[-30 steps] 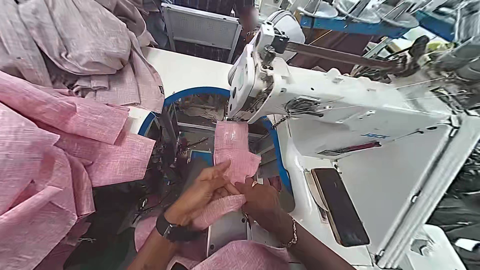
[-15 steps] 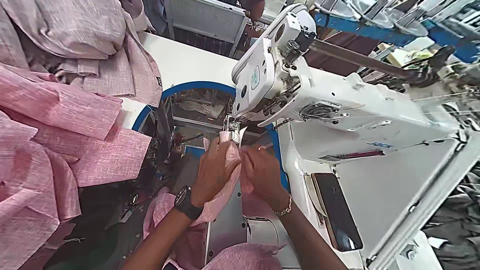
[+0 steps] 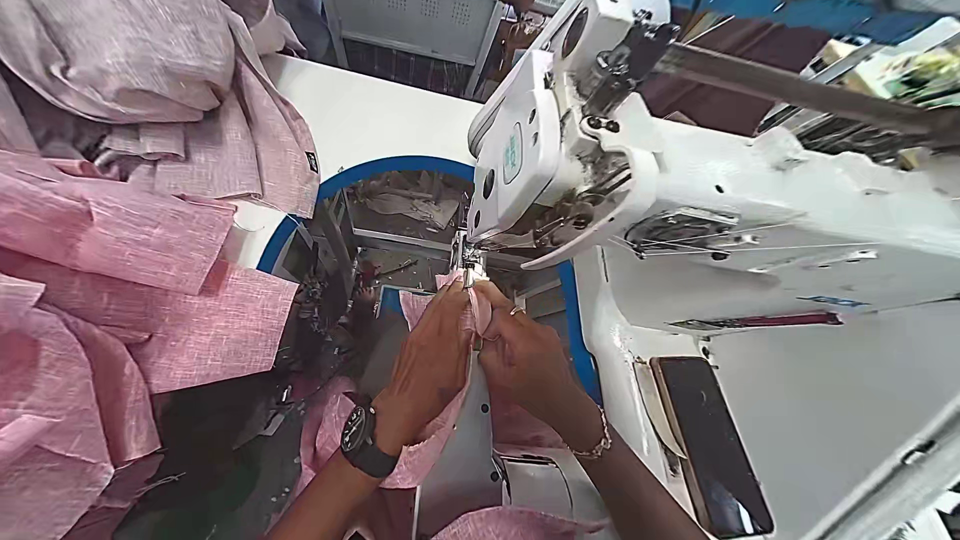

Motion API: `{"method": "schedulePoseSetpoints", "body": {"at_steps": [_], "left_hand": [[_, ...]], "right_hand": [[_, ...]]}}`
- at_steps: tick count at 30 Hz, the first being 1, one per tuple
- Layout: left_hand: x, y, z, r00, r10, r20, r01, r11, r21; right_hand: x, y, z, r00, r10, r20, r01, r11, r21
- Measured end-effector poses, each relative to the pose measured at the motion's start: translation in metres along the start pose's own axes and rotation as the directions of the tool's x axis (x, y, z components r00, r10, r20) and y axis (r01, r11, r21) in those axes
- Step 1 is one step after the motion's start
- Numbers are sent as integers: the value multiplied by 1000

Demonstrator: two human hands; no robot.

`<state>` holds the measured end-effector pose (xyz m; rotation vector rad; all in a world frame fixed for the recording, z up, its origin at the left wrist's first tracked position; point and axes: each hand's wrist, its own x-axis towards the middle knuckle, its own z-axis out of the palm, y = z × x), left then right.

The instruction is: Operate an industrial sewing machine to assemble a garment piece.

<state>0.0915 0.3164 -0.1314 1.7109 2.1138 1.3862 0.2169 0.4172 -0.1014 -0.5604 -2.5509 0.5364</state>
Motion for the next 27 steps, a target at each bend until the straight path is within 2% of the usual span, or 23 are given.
{"method": "schedulePoseSetpoints", "body": {"at_steps": [2, 3, 6, 7, 11, 13, 16, 19, 21, 23, 24, 25, 26, 27], "left_hand": [[2, -1, -1, 1000, 3, -7, -3, 998, -58], [4, -2, -1, 1000, 2, 2, -2, 997, -76], [11, -2, 0, 1000, 18, 24, -17, 998, -66], [14, -2, 0, 999, 27, 17, -26, 998, -59], [14, -5, 6, 999, 31, -29, -33, 999, -44], [15, -6, 8, 998, 39, -41, -40, 998, -40], [20, -7, 7, 999, 39, -34, -40, 998, -38], [24, -12, 3, 998, 19, 62, -15, 998, -66], [34, -21, 5, 998, 45, 50, -40, 994, -106], [34, -24, -1, 1000, 3, 15, -1, 988, -156], [28, -18, -14, 992, -102, 73, 116, 970, -212], [15, -12, -31, 959, -192, 210, 247, 927, -281], [-2, -6, -48, 908, -229, 350, 348, 878, -328], [-18, 1, -59, 874, -228, 428, 381, 869, -315]], "right_hand": [[8, -2, 11, 989, 141, 38, -146, 958, 247], [11, -3, 16, 985, 167, 29, -168, 941, 295], [8, -10, 25, 975, 147, -169, -119, 979, 165], [8, -12, 25, 965, 161, -207, -126, 977, 173], [11, -10, 23, 949, 279, -149, -202, 897, 393], [11, -9, 22, 959, 242, -149, -183, 927, 327], [12, -19, 19, 975, 145, -171, -141, 989, 35], [15, -34, 26, 966, 102, -236, -156, 963, -220], [20, -32, 28, 952, 68, -299, -164, 937, -309], [6, -36, 15, 960, 89, -266, -183, 918, -351], [-9, -41, 1, 968, 138, -210, -206, 913, -353], [-30, -42, -13, 968, 193, -158, -237, 909, -344], [-54, -40, -24, 967, 235, -96, -253, 915, -313], [-75, -33, -31, 967, 252, -24, -250, 936, -250]]}}
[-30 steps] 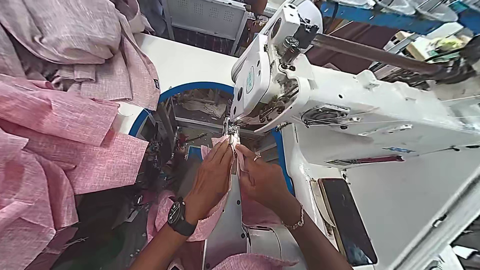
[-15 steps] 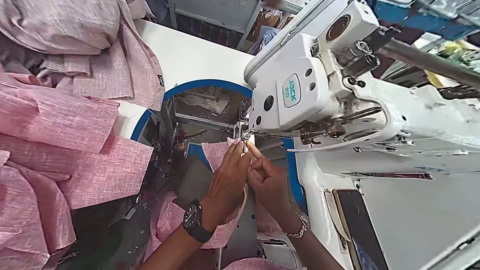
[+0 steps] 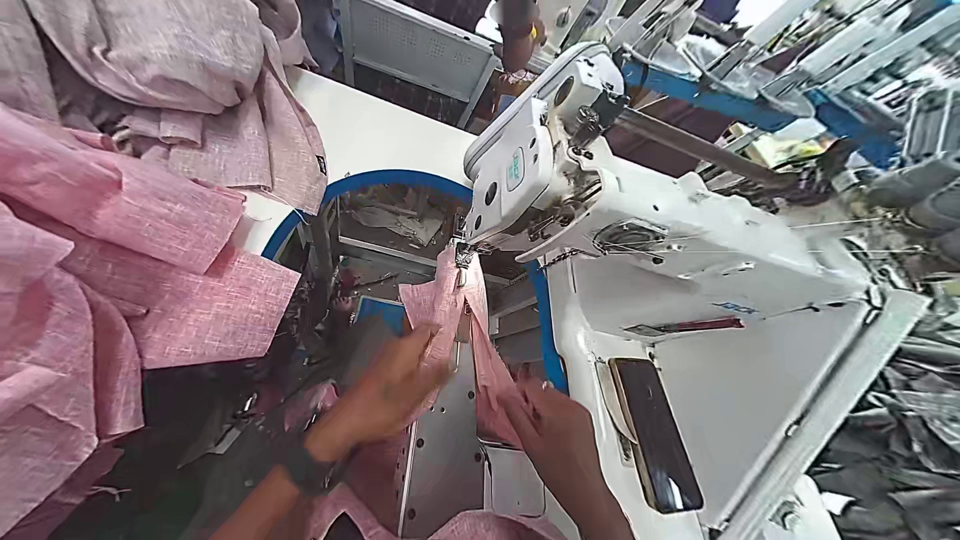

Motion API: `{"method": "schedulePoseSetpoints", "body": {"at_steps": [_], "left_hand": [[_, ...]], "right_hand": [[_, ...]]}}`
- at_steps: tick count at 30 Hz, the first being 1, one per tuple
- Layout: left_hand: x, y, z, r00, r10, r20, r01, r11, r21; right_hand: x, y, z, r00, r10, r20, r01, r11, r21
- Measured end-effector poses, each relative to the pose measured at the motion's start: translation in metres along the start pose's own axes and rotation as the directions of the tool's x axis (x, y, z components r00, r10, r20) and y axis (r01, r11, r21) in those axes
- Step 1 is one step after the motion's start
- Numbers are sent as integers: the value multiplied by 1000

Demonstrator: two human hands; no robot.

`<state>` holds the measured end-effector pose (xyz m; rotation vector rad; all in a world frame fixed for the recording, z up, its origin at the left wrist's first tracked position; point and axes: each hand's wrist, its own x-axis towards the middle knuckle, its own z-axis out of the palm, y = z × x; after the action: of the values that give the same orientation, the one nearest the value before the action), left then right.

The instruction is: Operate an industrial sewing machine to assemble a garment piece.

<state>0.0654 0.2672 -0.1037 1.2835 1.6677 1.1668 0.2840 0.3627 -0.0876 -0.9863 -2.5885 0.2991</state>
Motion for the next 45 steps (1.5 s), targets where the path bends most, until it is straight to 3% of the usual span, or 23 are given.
{"method": "schedulePoseSetpoints", "body": {"at_steps": [1, 3, 5, 7, 9, 13, 16, 20, 24, 26, 30, 32, 37, 41, 45], "left_hand": [[-16, 4, 10, 998, 49, -42, -46, 997, 70], [-30, -2, 34, 928, 318, -196, -241, 911, 336], [-18, -11, 48, 831, 488, -268, -351, 833, 428], [-17, -14, 49, 836, 458, -303, -322, 855, 406], [-12, -14, 48, 853, 371, -368, -242, 904, 353], [-30, -17, 51, 895, 341, -287, -264, 925, 275], [-20, -16, 47, 888, 381, -258, -314, 911, 267], [-4, -23, 57, 787, 464, -407, -338, 876, 344], [-15, -10, 52, 894, 316, -318, -216, 925, 312], [-26, -8, 47, 906, 323, -273, -236, 922, 307], [-21, -22, 48, 799, 495, -342, -402, 862, 308], [-14, -25, 51, 782, 496, -376, -416, 866, 278], [-37, -6, 51, 879, 327, -346, -241, 933, 268], [-46, -13, 56, 865, 376, -332, -313, 922, 228], [-27, -10, 9, 944, 312, -106, -304, 949, 89]], "right_hand": [[-10, 15, -5, 995, -43, 93, 35, 995, 89], [-13, 6, -8, 959, -235, 160, 206, 963, 175], [-1, -45, -15, 934, -329, 137, 336, 942, -25], [-8, -91, -24, 950, -143, 277, 216, 943, -254], [9, -98, -44, 909, 54, 414, 78, 952, -296], [28, -91, -59, 838, 59, 542, 109, 956, -273], [46, -87, -56, 729, 105, 676, 127, 951, -284], [55, -74, -52, 708, 8, 706, 212, 951, -224], [58, -70, -51, 661, 18, 750, 215, 953, -212], [59, -65, -52, 677, -38, 735, 253, 950, -184], [67, -57, -52, 655, -54, 754, 259, 953, -157], [72, -59, -50, 621, -9, 783, 231, 957, -172], [78, -52, -53, 566, 6, 824, 207, 967, -149], [75, -45, -51, 518, -53, 854, 231, 970, -80], [64, -32, -55, 625, -178, 760, 286, 958, -11]]}}
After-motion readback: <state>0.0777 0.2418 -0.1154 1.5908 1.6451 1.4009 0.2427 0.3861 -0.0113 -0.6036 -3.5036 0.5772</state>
